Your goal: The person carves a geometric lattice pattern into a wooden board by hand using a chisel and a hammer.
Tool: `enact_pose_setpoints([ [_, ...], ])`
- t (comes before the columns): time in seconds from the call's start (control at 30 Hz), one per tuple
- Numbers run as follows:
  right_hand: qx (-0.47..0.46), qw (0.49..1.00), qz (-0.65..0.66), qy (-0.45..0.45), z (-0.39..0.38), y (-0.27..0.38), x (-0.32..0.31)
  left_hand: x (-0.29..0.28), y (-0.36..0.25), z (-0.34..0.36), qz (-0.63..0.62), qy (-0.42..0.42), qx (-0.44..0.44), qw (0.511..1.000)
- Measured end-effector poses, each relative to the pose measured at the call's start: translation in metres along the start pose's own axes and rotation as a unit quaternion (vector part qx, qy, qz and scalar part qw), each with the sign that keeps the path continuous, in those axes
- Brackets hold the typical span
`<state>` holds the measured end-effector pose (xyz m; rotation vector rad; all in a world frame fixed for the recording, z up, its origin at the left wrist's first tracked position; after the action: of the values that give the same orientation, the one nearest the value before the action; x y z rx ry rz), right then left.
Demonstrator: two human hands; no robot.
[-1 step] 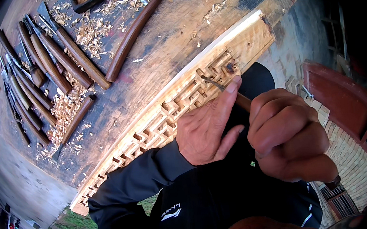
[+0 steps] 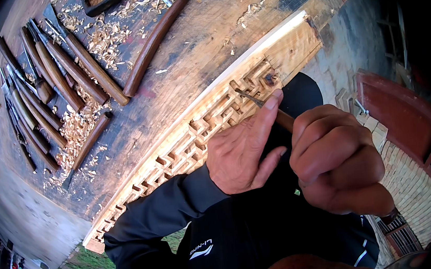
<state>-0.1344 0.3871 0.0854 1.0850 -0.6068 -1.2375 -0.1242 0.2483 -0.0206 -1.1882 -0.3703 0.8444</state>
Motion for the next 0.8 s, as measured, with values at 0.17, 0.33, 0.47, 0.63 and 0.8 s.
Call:
enact_pose_setpoints([
  [0.17,-0.01,1.0,-0.024,0.017,-0.002,0.0,0.001,-0.006,-0.006,0.006,-0.004,0.004,-0.014,1.0],
  [0.33,-0.075,0.995,-0.018,-0.069,-0.015,-0.004,0.013,-0.004,-0.005,0.005,0.013,0.0,-0.005,1.0],
  [0.47,-0.135,0.985,-0.019,-0.107,-0.038,-0.006,0.023,0.0,-0.002,0.001,0.056,-0.006,0.004,0.998],
  [0.63,-0.144,0.979,-0.016,-0.144,-0.06,-0.011,0.026,-0.01,-0.009,0.009,0.082,0.048,-0.019,0.995],
  [0.8,-0.139,0.971,-0.025,-0.193,-0.082,-0.02,0.026,-0.012,-0.011,0.014,0.085,0.094,-0.03,0.991],
])
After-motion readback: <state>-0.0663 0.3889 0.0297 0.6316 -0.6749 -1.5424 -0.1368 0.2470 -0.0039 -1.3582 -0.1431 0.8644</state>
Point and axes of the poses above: each hand's wrist, its own z-axis towards the middle knuckle, its own x-axis out of the palm, y = z × x, the point moved 3 cm from there along z, towards the middle knuckle, and after that the axes turned 12 degrees about y, right-handed, at the moved point
